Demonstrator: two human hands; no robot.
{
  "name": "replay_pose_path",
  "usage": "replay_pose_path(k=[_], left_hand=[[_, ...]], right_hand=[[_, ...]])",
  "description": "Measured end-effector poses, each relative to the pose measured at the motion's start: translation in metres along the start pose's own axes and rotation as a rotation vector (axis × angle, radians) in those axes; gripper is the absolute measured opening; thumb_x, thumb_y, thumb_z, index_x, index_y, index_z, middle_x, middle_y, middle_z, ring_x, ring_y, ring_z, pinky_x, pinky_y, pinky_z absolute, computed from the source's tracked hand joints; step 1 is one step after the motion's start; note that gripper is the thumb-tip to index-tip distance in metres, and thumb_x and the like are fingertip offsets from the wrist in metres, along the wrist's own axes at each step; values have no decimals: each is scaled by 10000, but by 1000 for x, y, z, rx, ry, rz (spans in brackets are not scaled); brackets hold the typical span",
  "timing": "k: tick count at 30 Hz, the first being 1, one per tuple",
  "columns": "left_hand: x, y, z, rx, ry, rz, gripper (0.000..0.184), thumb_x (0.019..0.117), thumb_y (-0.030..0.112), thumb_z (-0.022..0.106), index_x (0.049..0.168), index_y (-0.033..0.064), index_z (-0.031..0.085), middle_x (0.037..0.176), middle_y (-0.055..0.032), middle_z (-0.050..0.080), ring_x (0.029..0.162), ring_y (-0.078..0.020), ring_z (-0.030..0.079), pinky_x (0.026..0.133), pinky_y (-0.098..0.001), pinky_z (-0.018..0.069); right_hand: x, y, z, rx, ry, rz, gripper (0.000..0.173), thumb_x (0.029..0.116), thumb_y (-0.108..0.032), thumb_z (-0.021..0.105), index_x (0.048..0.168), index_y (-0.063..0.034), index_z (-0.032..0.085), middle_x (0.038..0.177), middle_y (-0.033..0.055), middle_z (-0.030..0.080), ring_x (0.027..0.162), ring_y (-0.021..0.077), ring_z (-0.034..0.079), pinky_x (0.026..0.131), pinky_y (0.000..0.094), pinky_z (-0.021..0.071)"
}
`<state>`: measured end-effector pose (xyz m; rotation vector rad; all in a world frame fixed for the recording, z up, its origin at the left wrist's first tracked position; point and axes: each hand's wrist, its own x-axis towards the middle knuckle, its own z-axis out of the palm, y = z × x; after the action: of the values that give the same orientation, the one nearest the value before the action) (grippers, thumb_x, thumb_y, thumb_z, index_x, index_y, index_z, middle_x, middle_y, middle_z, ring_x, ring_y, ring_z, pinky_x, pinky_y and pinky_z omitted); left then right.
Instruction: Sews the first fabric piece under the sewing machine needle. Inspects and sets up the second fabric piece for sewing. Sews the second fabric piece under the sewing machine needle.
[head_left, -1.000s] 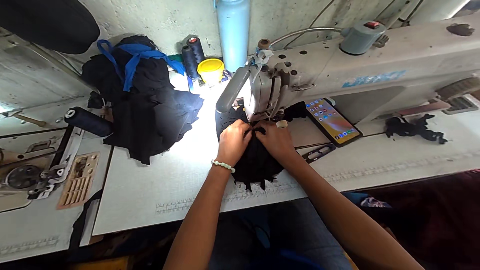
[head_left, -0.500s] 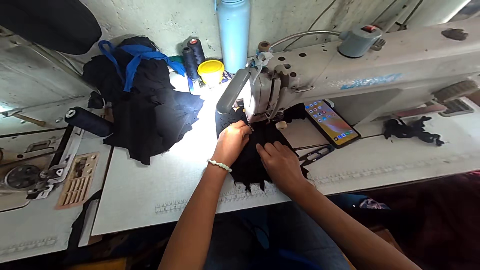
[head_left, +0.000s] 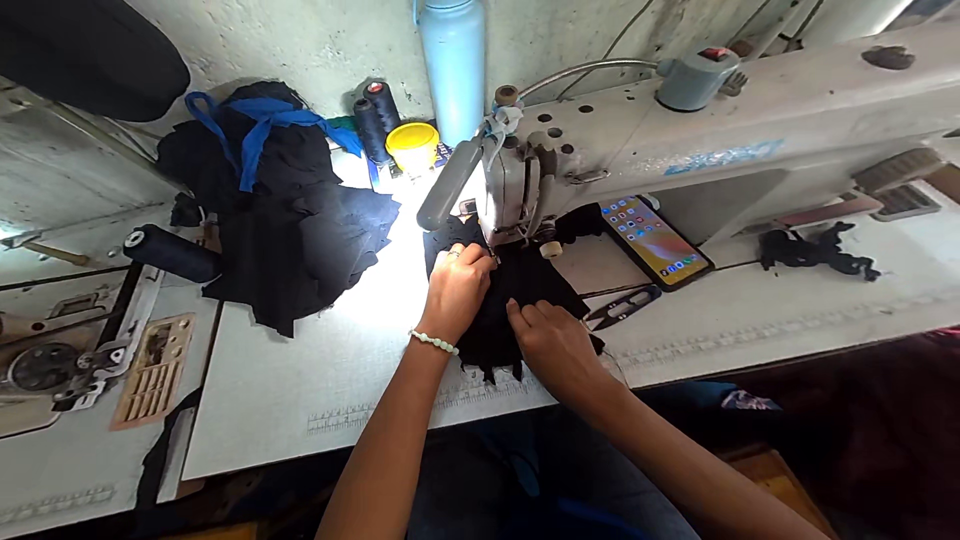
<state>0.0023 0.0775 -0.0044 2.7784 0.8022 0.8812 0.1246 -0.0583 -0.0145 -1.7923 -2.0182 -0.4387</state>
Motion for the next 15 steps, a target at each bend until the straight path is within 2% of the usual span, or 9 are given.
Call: replay_pose_path(k=[4, 6, 10, 13, 15], left_hand=[[-1, 14, -8, 4, -9, 95, 187, 884, 4, 646, 921, 97, 804, 985, -39, 770, 1000, -236, 697, 903, -454, 494], [-8, 13, -6, 45, -44, 81, 198, 885, 12, 640, 942, 103, 806, 971, -38, 772, 1010, -241, 695, 934, -479, 466], [-24, 15, -6, 58, -82, 7, 273, 902, 21, 608, 1044, 133, 813, 1121, -25, 773, 1122, -263, 678, 998, -545, 417], [-28, 20, -8, 70, -94, -13, 280, 904, 35, 619, 1066, 156, 812, 1163, -6, 762, 1141, -279, 668, 992, -600, 397], [-28, 20, -9, 74, -101, -14, 256, 918, 54, 624, 1063, 157, 808, 1164, -5, 759, 1143, -283, 664, 1008, -628, 378]], right_hand=[[1, 0, 0, -11, 12, 4, 187, 849, 68, 638, 989, 58, 760, 686, 137, 647, 642, 296, 672, 550, 369, 523], [1, 0, 0, 12, 11, 18, 205, 850, 51, 648, 1015, 55, 769, 680, 139, 651, 634, 298, 676, 543, 372, 526], [0, 1, -6, 131, -20, 62, 181, 911, -51, 646, 1006, 41, 770, 711, 147, 684, 665, 316, 703, 568, 396, 559], [7, 10, -17, 309, -130, 117, 245, 990, -158, 605, 941, 31, 752, 824, 188, 697, 799, 371, 720, 657, 480, 592], [20, 24, -20, 421, -98, 154, 258, 1007, -176, 588, 929, 4, 756, 925, 174, 709, 888, 357, 712, 735, 494, 598]])
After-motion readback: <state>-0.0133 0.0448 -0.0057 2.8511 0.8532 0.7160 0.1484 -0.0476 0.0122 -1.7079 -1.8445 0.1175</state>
